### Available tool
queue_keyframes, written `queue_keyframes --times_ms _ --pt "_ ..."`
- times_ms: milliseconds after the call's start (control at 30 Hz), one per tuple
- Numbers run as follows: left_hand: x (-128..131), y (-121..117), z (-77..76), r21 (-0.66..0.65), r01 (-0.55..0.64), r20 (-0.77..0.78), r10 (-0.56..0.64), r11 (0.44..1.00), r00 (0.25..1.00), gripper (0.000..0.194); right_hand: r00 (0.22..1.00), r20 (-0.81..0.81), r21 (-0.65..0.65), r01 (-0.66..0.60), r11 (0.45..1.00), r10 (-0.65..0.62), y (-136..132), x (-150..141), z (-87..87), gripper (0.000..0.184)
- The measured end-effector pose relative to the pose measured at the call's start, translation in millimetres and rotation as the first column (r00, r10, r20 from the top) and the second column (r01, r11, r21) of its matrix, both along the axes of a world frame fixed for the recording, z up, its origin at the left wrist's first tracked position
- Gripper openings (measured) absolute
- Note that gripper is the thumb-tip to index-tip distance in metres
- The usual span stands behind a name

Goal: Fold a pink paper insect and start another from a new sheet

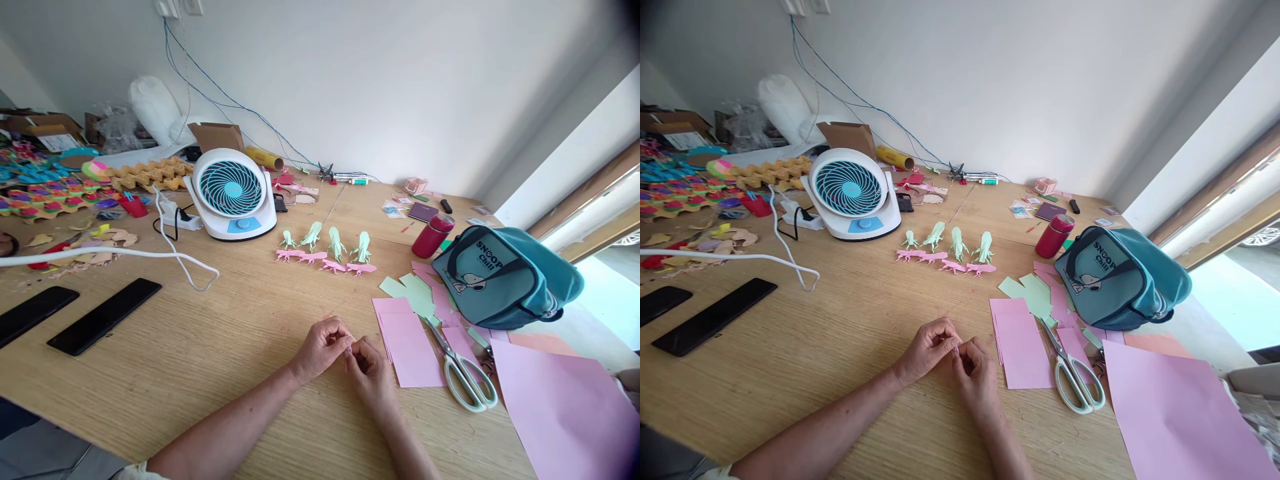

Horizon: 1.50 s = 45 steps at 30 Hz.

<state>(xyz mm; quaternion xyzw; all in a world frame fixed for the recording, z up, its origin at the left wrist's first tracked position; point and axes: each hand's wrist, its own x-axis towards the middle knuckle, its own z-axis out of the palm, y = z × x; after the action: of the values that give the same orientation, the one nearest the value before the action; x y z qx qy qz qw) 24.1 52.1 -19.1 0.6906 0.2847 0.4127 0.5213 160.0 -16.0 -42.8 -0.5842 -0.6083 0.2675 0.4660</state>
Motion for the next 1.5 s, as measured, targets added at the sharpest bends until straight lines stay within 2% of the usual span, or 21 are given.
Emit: queue_keyframes --times_ms 500,700,967,1267,1500 --pt "-2.0 1.5 -3.9 0.008 -0.022 0.013 0.022 1.000 1.000 0.028 1.000 0.002 0.007 -0.020 1.000 0.020 -1.1 -0.9 -0.2 0.026" --pt "-1.2 2.8 -5.4 -0.072 -0.006 0.072 0.011 0.997 0.997 0.026 1.000 0.004 -0.007 -0.024 1.000 0.024 -1.6 -1.8 0.5 0.030" --pt "-1.8 3.4 -4.9 -0.043 -0.026 0.060 0.029 0.999 0.998 0.024 1.000 0.010 -0.012 -0.020 1.000 0.020 -2.2 -3.7 5.1 0.032" --pt "-1.8 4.6 -5.1 -0.239 0.037 0.184 0.008 0.970 0.983 0.032 1.000 0.007 -0.016 -0.030 0.999 0.030 -2.4 -2.2 2.5 0.030" --pt "-1.1 1.6 -3.7 -0.206 0.108 0.138 -0.080 0.973 0.987 0.031 0.996 -0.086 -0.002 -0.017 1.000 0.017 -1.3 1.4 1.6 0.032"
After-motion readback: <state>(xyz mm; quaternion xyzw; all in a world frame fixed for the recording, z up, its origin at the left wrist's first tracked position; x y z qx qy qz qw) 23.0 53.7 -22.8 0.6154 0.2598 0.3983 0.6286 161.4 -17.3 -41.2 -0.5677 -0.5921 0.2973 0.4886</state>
